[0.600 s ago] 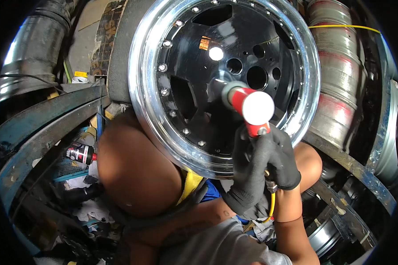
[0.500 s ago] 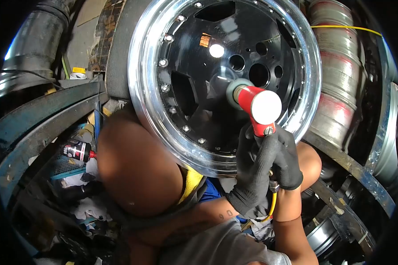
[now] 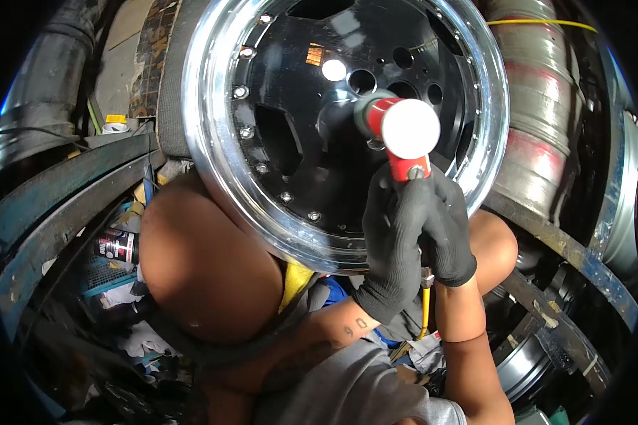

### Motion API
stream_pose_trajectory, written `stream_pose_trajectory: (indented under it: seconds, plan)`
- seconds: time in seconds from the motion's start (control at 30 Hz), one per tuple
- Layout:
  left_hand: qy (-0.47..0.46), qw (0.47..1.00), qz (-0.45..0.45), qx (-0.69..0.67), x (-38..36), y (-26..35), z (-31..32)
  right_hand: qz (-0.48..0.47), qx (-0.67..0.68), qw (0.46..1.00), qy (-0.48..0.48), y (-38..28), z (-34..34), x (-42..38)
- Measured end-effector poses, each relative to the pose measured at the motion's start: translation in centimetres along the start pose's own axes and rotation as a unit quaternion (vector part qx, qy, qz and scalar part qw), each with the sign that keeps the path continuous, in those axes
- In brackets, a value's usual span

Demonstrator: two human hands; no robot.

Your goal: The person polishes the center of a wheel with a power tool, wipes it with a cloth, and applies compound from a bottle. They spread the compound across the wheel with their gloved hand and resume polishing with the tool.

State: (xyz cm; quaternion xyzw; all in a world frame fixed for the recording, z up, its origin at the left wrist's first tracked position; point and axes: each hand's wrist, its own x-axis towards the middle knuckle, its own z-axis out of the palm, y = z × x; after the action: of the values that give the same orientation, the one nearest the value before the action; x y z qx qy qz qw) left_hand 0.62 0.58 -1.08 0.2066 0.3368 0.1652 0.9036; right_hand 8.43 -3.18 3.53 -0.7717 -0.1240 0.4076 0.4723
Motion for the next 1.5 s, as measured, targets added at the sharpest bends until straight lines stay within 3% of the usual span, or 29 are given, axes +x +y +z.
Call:
stream_pose_trajectory:
  seconds: [0.13, 0.23, 0.27, 0.33, 0.47, 0.57, 0.67, 0.8, 1.03, 1.07, 1.2, 1.27, 1.3, 1.37, 1.43, 1.47, 1.5]
  plan:
    - [-0.047, 0.996, -0.046, 0.061, 0.0, 1.1, 1.3, 0.052, 0.074, 0.994, 0.059, 0.1, -0.8, -1.4]
    - [-0.071, 0.996, -0.027, 0.039, -0.1, 1.1, 2.0, 0.016, 0.086, 0.994, 0.069, -0.3, -0.9, -1.4]
    - [-0.069, 0.994, -0.086, -0.003, -0.1, 1.5, 1.9, 0.019, 0.091, 0.993, 0.069, -0.5, -1.1, -1.5]
    - [-0.089, 0.988, -0.120, 0.024, 0.2, 1.1, 1.0, 0.058, 0.121, 0.990, 0.039, -0.1, -1.8, -1.4]
    - [-0.143, 0.985, -0.069, 0.062, 0.5, -0.2, 0.1, 0.111, 0.172, 0.979, 0.001, 0.1, -2.6, -1.1]
    - [-0.083, 0.993, -0.042, 0.075, -0.1, -0.2, 0.9, 0.068, 0.210, 0.975, -0.027, 1.0, -2.6, -0.7]
    - [-0.031, 0.997, -0.022, 0.062, -0.5, 0.1, 1.9, 0.106, 0.215, 0.970, -0.037, 0.8, -2.5, -0.2]
    - [-0.076, 0.991, 0.036, 0.105, 0.0, 0.9, 1.7, 0.145, 0.181, 0.973, -0.024, 0.2, -2.1, 0.2]
    - [-0.049, 0.990, -0.072, -0.107, -0.3, 1.5, 1.2, 0.091, 0.097, 0.991, 0.002, 1.6, -2.1, 0.3]
    - [-0.040, 0.987, -0.100, -0.116, -0.2, 1.7, 1.5, 0.125, 0.104, 0.987, 0.002, 1.5, -2.4, 0.4]
    - [-0.146, 0.989, -0.019, 0.004, 0.5, 2.3, 2.3, -0.062, 0.241, 0.959, 0.134, 0.5, -1.4, 0.4]
    - [-0.170, 0.980, 0.093, 0.048, 1.2, 1.3, 3.6, -0.135, 0.294, 0.932, 0.166, 0.4, -2.5, 0.7]
    - [-0.177, 0.971, 0.148, 0.067, 1.5, 0.8, 4.3, -0.138, 0.355, 0.915, 0.134, 1.4, -4.1, 1.2]
    - [-0.205, 0.912, 0.182, 0.305, 1.3, 2.8, 4.2, -0.180, 0.465, 0.865, 0.058, 0.9, -5.9, 1.9]
    - [-0.167, 0.897, 0.175, 0.369, 0.0, 3.1, 3.8, -0.253, 0.526, 0.812, 0.009, -1.5, -5.9, 1.0]
    - [-0.152, 0.894, 0.183, 0.380, -0.4, 3.2, 4.0, -0.221, 0.535, 0.812, 0.074, -1.8, -5.9, 0.7]
    - [-0.157, 0.890, 0.197, 0.381, -0.6, 2.9, 3.9, -0.230, 0.543, 0.805, 0.055, -1.6, -6.0, 0.3]
